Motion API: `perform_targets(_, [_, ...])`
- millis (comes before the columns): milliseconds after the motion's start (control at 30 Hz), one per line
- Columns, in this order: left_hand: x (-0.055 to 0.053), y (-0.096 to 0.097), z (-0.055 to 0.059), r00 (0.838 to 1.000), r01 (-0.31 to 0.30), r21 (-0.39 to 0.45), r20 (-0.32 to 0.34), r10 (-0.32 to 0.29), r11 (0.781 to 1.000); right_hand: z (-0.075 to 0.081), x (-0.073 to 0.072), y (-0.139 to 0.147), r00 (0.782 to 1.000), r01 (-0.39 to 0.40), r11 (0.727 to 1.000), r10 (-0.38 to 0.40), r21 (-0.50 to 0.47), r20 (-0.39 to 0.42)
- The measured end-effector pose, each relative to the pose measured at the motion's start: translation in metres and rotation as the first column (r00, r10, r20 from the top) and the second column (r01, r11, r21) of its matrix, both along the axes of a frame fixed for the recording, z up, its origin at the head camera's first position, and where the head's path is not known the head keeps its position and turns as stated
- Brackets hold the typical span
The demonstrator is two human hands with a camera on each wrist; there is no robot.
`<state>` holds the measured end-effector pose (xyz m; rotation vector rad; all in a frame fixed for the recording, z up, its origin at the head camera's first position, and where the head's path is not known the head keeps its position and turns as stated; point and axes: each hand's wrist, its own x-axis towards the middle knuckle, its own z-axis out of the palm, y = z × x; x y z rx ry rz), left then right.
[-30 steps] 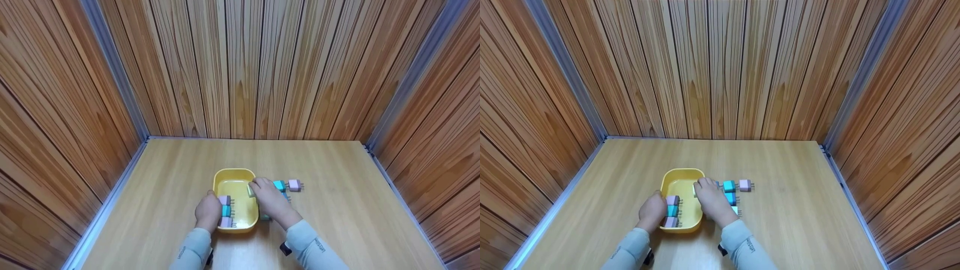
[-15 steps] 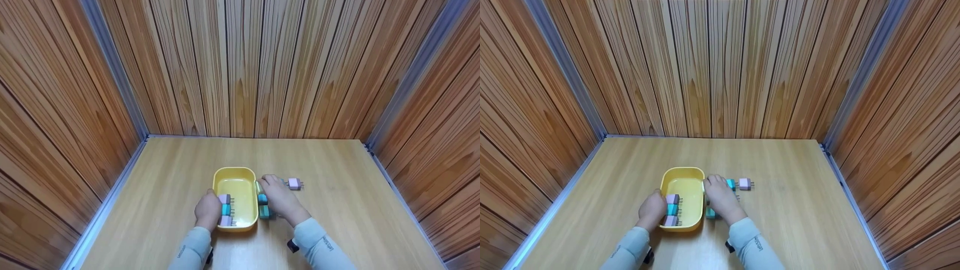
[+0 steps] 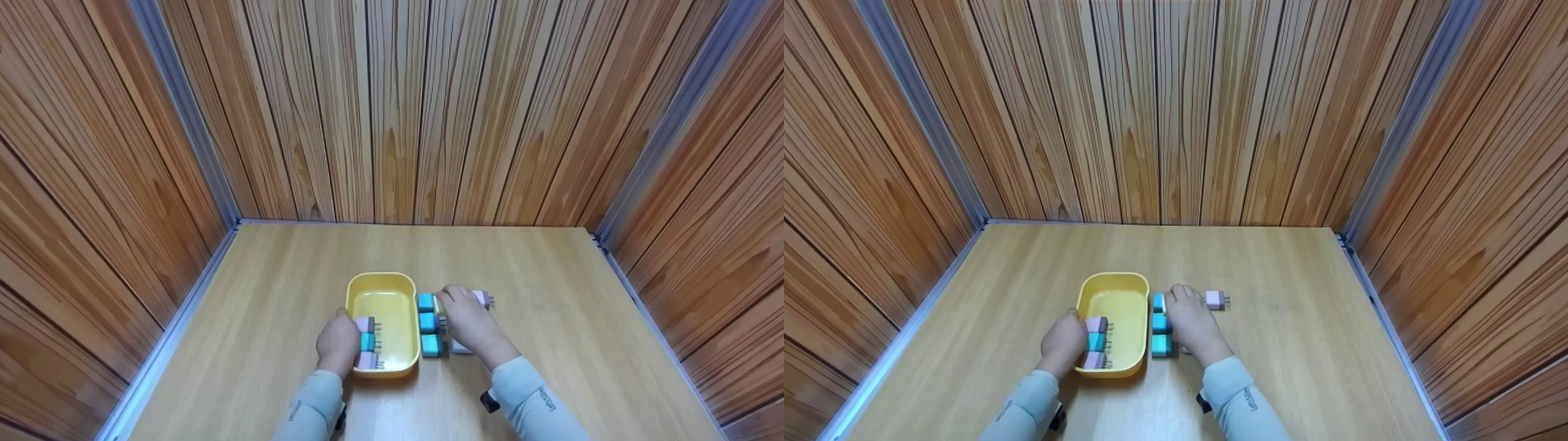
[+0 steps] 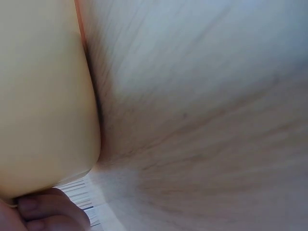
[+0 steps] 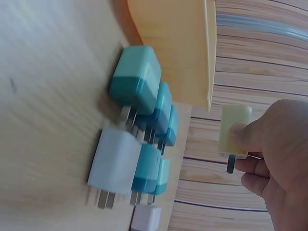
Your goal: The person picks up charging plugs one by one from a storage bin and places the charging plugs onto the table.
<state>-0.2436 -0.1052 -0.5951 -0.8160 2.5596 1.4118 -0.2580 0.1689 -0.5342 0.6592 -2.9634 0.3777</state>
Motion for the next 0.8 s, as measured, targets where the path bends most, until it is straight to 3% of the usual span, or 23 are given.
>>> perform_targets(133, [0.0,-0.001,0.0,1.0,0.013,-0.004,0.003,-0.013,1.0,-0.002,-0.001,0.006,1.0,0.014,1.0,-0.014,-0.004,-0.013])
perform_targets(267, [-0.002,-0.001,0.001,0.993,0.108,-0.172,-0.03,-0.115,0.979,-0.005,-0.005,0.012,0.999,0.008,0.999,-0.007,0.037,-0.047])
perform_targets(367, [-0.003,-0.002,0.0,0.985,0.149,-0.286,-0.045,-0.169,0.946,-0.007,-0.008,0.016,0.998,0.005,0.997,-0.001,0.071,-0.066])
perform_targets(800, [-0.002,-0.001,-0.001,0.992,0.122,-0.199,-0.003,-0.125,0.972,-0.018,-0.006,0.04,0.998,0.064,0.997,-0.064,0.037,0.0])
